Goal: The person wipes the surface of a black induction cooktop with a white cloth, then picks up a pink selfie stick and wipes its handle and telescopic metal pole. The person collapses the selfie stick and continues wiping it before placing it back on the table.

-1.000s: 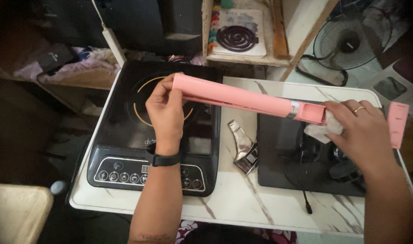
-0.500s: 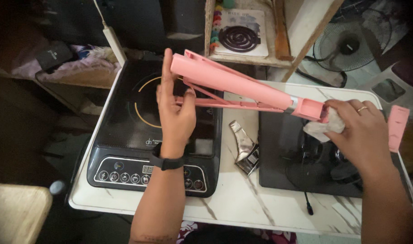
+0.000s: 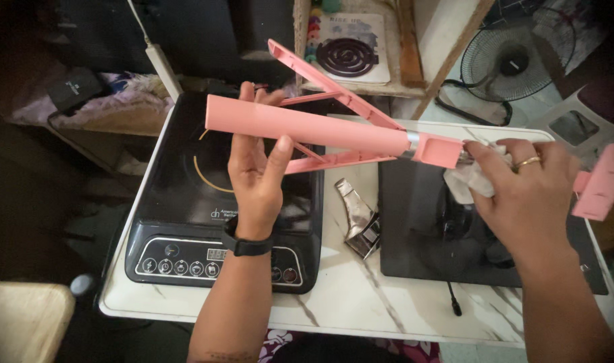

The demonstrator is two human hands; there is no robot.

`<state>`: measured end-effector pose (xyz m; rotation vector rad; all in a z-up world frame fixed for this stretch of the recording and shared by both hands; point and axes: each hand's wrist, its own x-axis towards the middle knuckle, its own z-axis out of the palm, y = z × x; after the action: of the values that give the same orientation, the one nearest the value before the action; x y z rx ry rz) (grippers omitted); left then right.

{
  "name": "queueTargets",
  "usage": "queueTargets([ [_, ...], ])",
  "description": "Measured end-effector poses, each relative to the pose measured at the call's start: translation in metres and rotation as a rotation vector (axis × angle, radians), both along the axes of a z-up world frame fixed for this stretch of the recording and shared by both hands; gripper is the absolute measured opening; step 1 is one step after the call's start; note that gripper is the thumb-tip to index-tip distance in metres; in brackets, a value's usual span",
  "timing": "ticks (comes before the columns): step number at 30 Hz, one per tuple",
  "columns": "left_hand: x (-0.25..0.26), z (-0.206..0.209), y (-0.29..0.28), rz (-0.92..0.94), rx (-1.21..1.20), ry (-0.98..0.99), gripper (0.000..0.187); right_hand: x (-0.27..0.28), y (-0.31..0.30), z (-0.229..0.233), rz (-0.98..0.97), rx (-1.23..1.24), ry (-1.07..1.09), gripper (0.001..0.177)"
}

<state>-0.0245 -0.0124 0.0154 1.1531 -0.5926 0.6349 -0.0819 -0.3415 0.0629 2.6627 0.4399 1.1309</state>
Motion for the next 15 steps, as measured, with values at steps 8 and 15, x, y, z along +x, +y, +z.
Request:
queueTargets([
  [8,0.002,-0.001,-0.003,0.223,0.102,-0.181,0.064,0.007,-0.023,-0.018,-0.024,0.174,0.037,0.039],
  [15,-0.005,-0.009,-0.044,-0.022,-0.167,0.177,0.055,0.009,-0.024,-0.042,0.036,0.339,-0.094,0.037],
])
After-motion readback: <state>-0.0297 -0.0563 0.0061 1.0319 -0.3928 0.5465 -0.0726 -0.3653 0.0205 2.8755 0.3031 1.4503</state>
